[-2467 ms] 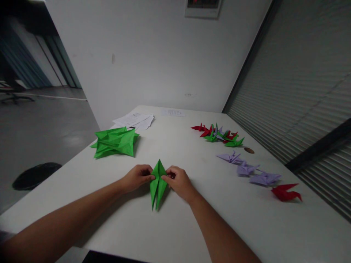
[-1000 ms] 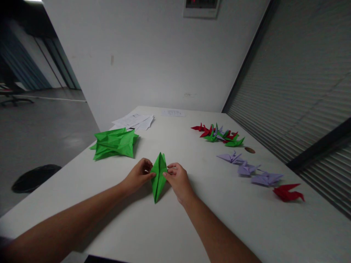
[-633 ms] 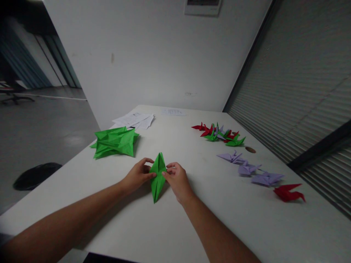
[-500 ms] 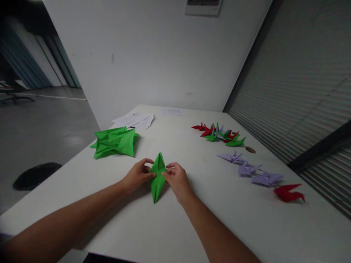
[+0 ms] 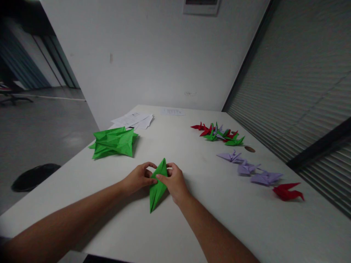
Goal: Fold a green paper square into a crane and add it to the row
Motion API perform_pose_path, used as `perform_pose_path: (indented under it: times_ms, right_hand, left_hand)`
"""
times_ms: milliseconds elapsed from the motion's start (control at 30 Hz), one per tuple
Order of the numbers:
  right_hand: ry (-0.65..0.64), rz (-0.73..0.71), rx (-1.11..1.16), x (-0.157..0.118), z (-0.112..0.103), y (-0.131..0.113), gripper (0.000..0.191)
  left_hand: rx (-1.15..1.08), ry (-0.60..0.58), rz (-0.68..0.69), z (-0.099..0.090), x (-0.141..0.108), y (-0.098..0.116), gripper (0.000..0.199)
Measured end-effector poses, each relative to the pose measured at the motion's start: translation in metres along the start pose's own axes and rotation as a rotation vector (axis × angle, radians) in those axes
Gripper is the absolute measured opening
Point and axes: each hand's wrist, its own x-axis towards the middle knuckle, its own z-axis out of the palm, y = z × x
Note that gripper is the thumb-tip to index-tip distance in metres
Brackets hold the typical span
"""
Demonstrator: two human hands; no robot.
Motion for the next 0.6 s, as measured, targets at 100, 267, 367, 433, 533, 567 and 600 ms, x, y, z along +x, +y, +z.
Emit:
perform_pose_path:
  times_ms: [100,267,367,433,533,567,600]
  right_hand:
    - [0.023,-0.004,0.015,0.0,0.0,-0.002,0.06]
    - [0.08,-0.037,0.045,0.003,-0.003,-0.005,0.059]
    - [0.116,-0.061,0.056,0.006,-0.006,-0.007,0.057]
    - [0.131,-0.073,0.077,0.008,-0.008,-0.007,0.057]
    - [0.152,-0.088,0.112,0.011,-0.012,-0.007,0.058]
    - [0.162,-0.094,0.122,0.011,-0.013,-0.007,0.059]
    - [0.172,-0.099,0.133,0.012,-0.013,-0.007,0.059]
  left_hand:
    - [0.007,-0.001,-0.002,0.0,0.0,0.0,0.059]
    - [0.057,-0.029,-0.008,-0.001,-0.001,0.001,0.058]
    - [0.069,-0.045,-0.012,0.0,-0.001,0.0,0.058]
    - [0.063,-0.059,-0.017,0.001,-0.001,-0.001,0.059]
    - [0.033,-0.082,-0.018,0.002,-0.001,-0.002,0.06]
    - [0.021,-0.089,-0.019,0.002,-0.001,-0.002,0.06]
    - [0.009,-0.095,-0.023,0.002,-0.002,-0.002,0.061]
